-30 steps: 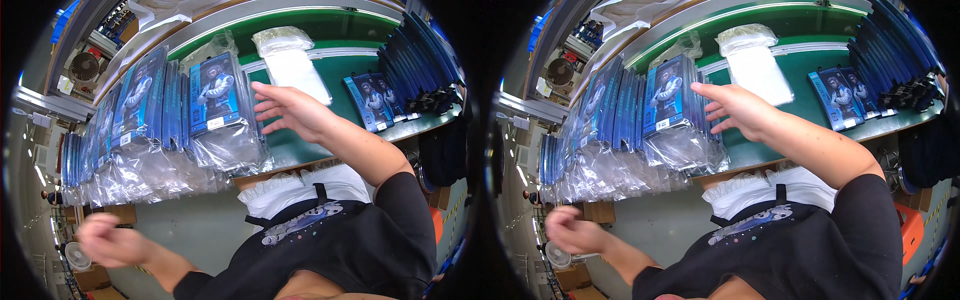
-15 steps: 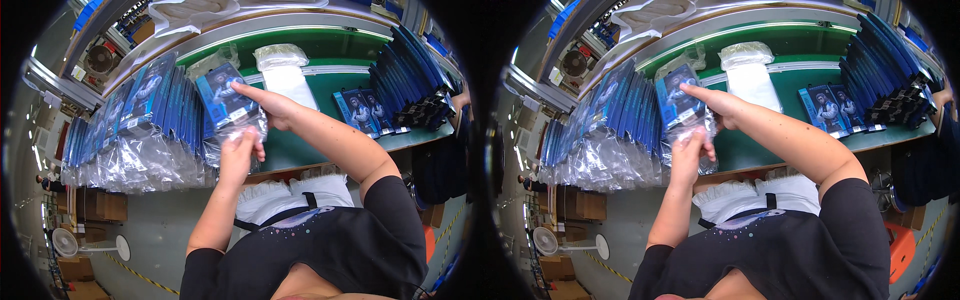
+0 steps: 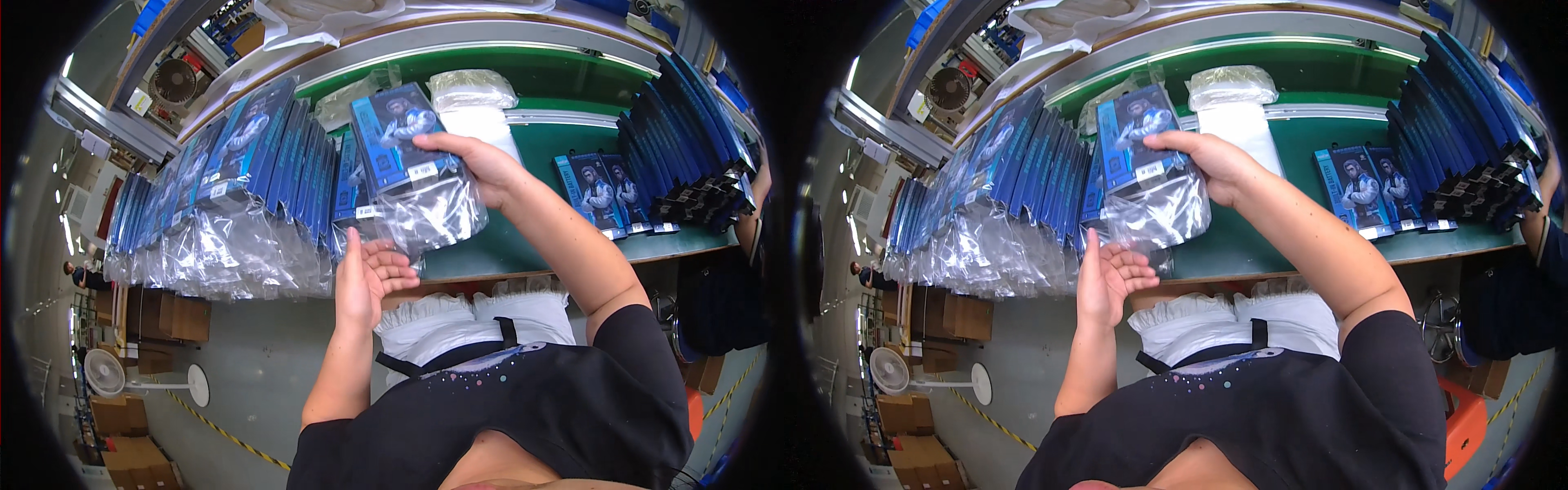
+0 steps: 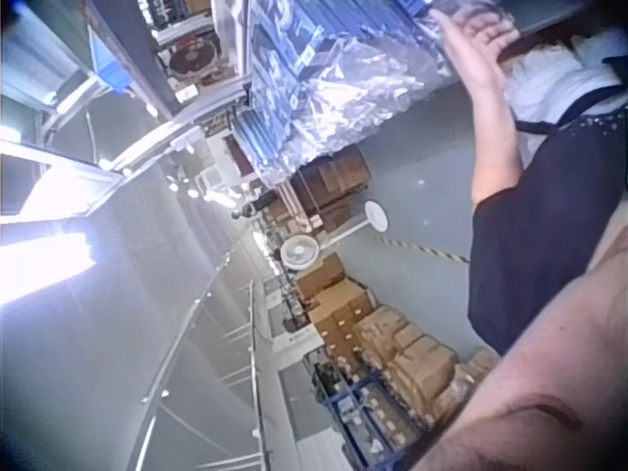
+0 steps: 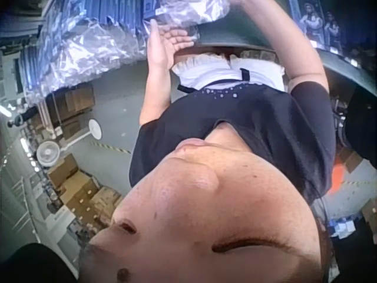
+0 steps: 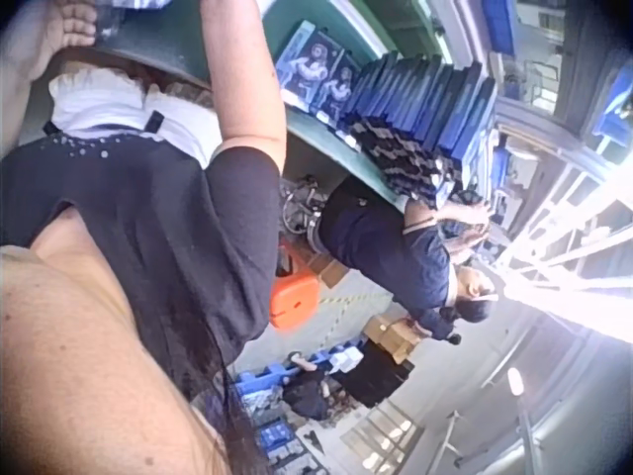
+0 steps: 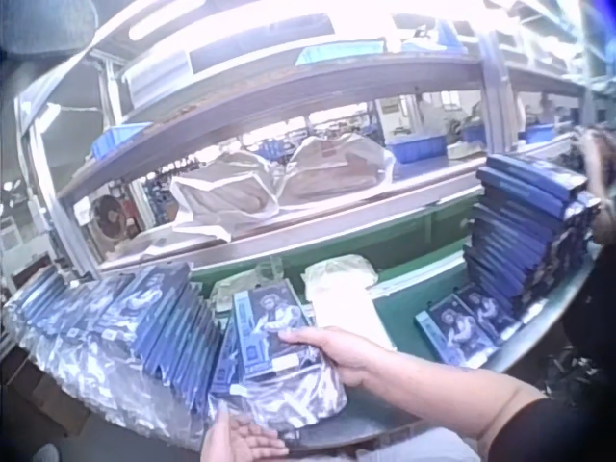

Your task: Packing products into plastic sleeves and stacking them at a factory workbench.

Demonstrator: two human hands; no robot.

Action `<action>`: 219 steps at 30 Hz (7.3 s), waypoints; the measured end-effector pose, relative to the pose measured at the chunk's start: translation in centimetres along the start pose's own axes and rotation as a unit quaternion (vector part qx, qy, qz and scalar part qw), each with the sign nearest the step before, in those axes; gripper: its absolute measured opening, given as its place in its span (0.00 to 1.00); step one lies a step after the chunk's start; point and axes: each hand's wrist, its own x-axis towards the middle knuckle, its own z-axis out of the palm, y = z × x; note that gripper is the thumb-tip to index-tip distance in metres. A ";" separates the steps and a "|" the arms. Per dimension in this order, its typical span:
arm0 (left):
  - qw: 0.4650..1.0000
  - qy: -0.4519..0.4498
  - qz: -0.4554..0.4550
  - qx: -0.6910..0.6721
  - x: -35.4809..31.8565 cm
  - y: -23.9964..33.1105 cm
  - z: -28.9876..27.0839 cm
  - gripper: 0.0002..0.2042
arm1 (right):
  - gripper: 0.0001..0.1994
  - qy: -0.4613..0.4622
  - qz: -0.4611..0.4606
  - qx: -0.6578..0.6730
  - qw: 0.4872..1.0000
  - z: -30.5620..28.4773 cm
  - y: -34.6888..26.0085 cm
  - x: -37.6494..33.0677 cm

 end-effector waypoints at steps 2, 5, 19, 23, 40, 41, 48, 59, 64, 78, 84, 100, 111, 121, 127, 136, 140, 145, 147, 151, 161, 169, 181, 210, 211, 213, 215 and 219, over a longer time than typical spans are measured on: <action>0.995 0.074 -0.013 0.061 0.4 -0.3 0.5 0.27 | 0.16 0.024 -0.026 -0.016 0.999 0.6 -0.3 0.1; 0.999 0.017 -0.025 0.029 1.4 -1.4 -0.3 0.22 | 0.16 0.037 -0.016 -0.027 0.999 0.8 0.3 0.8; 0.977 -0.124 0.084 0.155 4.2 -3.7 2.5 0.07 | 0.22 0.031 0.049 -0.131 0.990 1.6 0.6 0.6; 0.962 -0.146 0.040 0.226 3.3 -2.8 2.3 0.08 | 0.23 0.025 0.021 -0.113 0.993 0.7 0.5 -0.1; 0.916 -0.151 0.238 0.285 5.3 -7.7 4.7 0.18 | 0.48 0.058 -0.261 -0.635 0.725 -10.7 7.3 -10.3; 0.869 -0.162 0.274 0.379 5.4 -7.8 4.1 0.18 | 0.48 0.053 -0.275 -0.632 0.722 -10.9 7.7 -10.1; 0.843 -0.199 0.248 0.433 6.7 -8.1 3.0 0.14 | 0.38 0.026 -0.307 -0.682 0.663 -10.7 4.9 -10.6; 0.912 -0.202 0.185 0.304 3.7 -3.5 6.9 0.35 | 0.35 0.180 -0.263 -0.502 0.804 -7.1 5.1 -13.3; 0.954 -0.224 0.171 0.101 4.1 -2.0 8.4 0.32 | 0.33 0.201 -0.298 -0.266 0.894 -3.3 2.4 -14.9; 0.963 -0.221 0.152 -0.009 -0.2 0.1 13.3 0.31 | 0.27 0.164 -0.445 -0.127 0.871 2.2 1.1 -14.4; 0.965 -0.188 0.178 0.052 -1.7 4.2 15.4 0.17 | 0.20 0.148 -0.392 -0.146 0.896 5.5 -1.0 -15.9; 0.905 0.034 0.415 -0.082 -5.2 25.9 0.1 0.19 | 0.34 0.039 -0.444 -0.361 0.819 10.6 -3.6 -9.9; 0.894 0.351 0.272 0.066 -7.0 32.3 -17.6 0.24 | 0.29 0.186 -0.379 -0.375 0.825 1.3 -3.4 -10.3; 0.900 0.382 0.207 0.030 -3.8 32.7 -21.9 0.18 | 0.30 0.267 -0.344 -0.378 0.817 -1.7 -3.2 -10.0; 0.908 0.384 0.157 0.066 -3.8 33.1 -22.2 0.24 | 0.30 0.278 -0.333 -0.379 0.818 -2.2 -3.2 -9.9; 0.780 0.560 0.057 0.274 -4.6 35.2 -25.8 0.43 | 0.30 0.275 -0.331 -0.359 0.828 -2.1 -2.9 -9.6; 0.671 0.648 0.030 0.359 -3.9 34.7 -20.8 0.42 | 0.29 0.284 -0.328 -0.359 0.826 -2.5 -2.6 -9.8; 0.461 0.710 0.107 0.521 -6.0 37.6 -25.4 0.39 | 0.27 0.272 -0.319 -0.348 0.839 -2.9 -1.8 -9.6; 0.391 0.711 0.143 0.567 -5.0 35.8 -20.7 0.38 | 0.26 0.279 -0.318 -0.351 0.835 -3.3 -1.8 -9.8; 0.274 0.593 0.177 0.736 -2.7 32.9 -15.1 0.38 | 0.25 0.286 -0.307 -0.360 0.833 -3.4 -1.6 -9.6; 0.305 0.460 0.174 0.816 -0.6 32.6 -19.3 0.21 | 0.24 0.284 -0.288 -0.357 0.842 -4.6 -0.6 -9.5; 0.268 0.484 0.209 0.807 0.4 31.7 -20.2 0.22 | 0.23 0.291 -0.270 -0.369 0.840 -4.8 -0.4 -9.4; 0.206 0.622 0.464 0.597 -2.3 29.2 -19.2 0.23 | 0.18 0.315 -0.274 -0.352 0.838 -5.8 -0.2 -10.0; 0.986 0.030 0.031 0.158 2.4 -3.4 -1.0 0.15 | 0.31 0.149 0.066 -0.228 0.960 1.5 5.3 1.1; 0.980 0.013 0.026 0.196 2.5 -3.3 -1.0 0.15 | 0.31 0.148 0.079 -0.229 0.959 1.3 4.7 0.9; 0.969 -0.023 0.026 0.246 2.4 -2.8 -0.5 0.16 | 0.31 0.147 0.107 -0.234 0.955 1.3 3.9 0.8; 0.934 -0.080 0.027 0.348 1.8 -1.5 0.8 0.16 | 0.30 0.112 0.142 -0.224 0.958 0.5 3.7 0.8; 0.897 -0.152 0.057 0.411 0.9 -1.0 1.9 0.17 | 0.25 0.065 0.153 -0.175 0.970 -1.0 4.8 1.5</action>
